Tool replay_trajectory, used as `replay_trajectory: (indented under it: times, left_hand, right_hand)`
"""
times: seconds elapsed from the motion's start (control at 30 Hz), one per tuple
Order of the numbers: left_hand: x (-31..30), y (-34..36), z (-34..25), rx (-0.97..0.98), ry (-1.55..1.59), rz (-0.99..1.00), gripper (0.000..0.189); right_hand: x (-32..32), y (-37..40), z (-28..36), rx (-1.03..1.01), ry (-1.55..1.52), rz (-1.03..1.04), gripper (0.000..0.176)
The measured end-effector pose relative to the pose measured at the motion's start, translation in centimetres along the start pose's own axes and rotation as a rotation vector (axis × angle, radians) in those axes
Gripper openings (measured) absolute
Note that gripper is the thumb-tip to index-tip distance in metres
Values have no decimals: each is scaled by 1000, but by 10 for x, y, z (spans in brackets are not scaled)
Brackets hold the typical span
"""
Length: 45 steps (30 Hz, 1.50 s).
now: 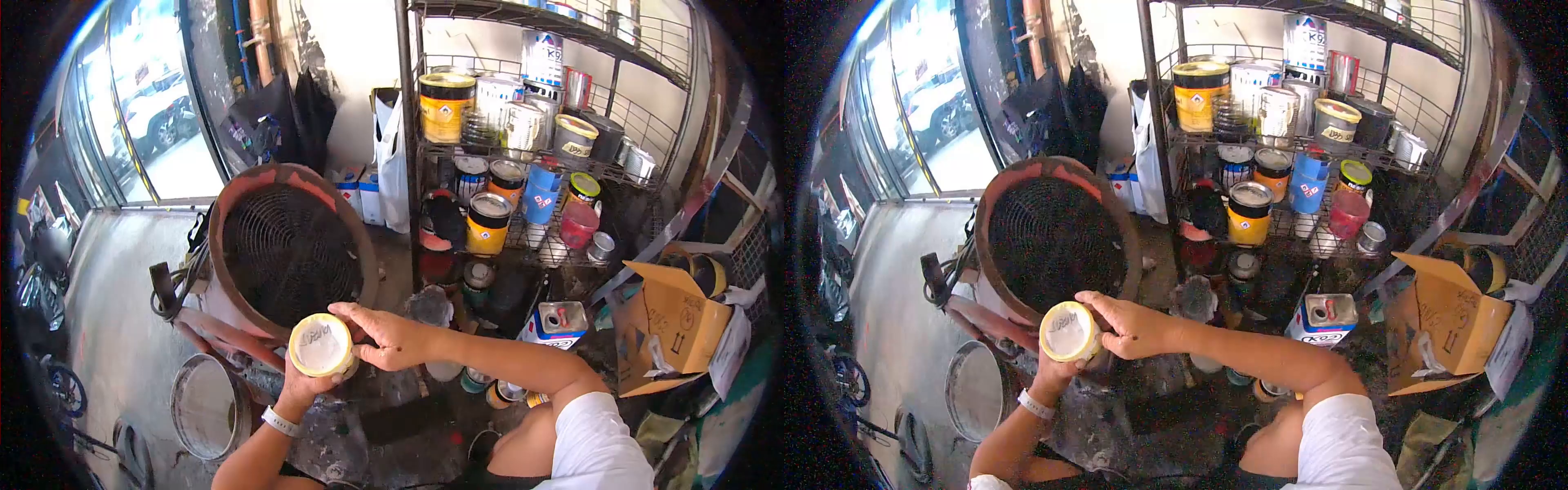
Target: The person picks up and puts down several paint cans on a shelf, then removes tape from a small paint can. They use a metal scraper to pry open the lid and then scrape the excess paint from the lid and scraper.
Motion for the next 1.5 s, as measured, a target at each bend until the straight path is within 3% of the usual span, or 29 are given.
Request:
replay_trajectory:
  times: [0.1,0.47,0.8,0.9,1.4,1.5]
  left_hand:
    - [-6,-1,9,-15,-55,-9,89]
    - [-9,-7,21,49,-177,-9,94]
    - [-2,-3,12,31,-79,-25,92]
    - [-1,-4,10,43,-40,-14,91]
    - [-6,0,10,69,-77,-22,92]
    - [-6,0,9,68,-101,-30,92]
  right_hand:
    - [-5,3,-1,-76,212,-20,73]
    - [-9,9,2,-90,266,-56,73]
    - [-9,5,5,-93,280,-68,75]
    - [-10,3,3,57,161,20,80]
    - [-2,5,-2,-46,257,-32,76]
    - [-3,5,-1,-61,263,-40,68]
Point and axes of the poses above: each hand's wrist, its own y-axis away from the middle knuckle, its own x-axis out of the palm, z = x × y, the point moved 4 cm from there along -y, towards the middle knuckle, and after that the axes turned 5 degrees about y, right-handed, at the moved point
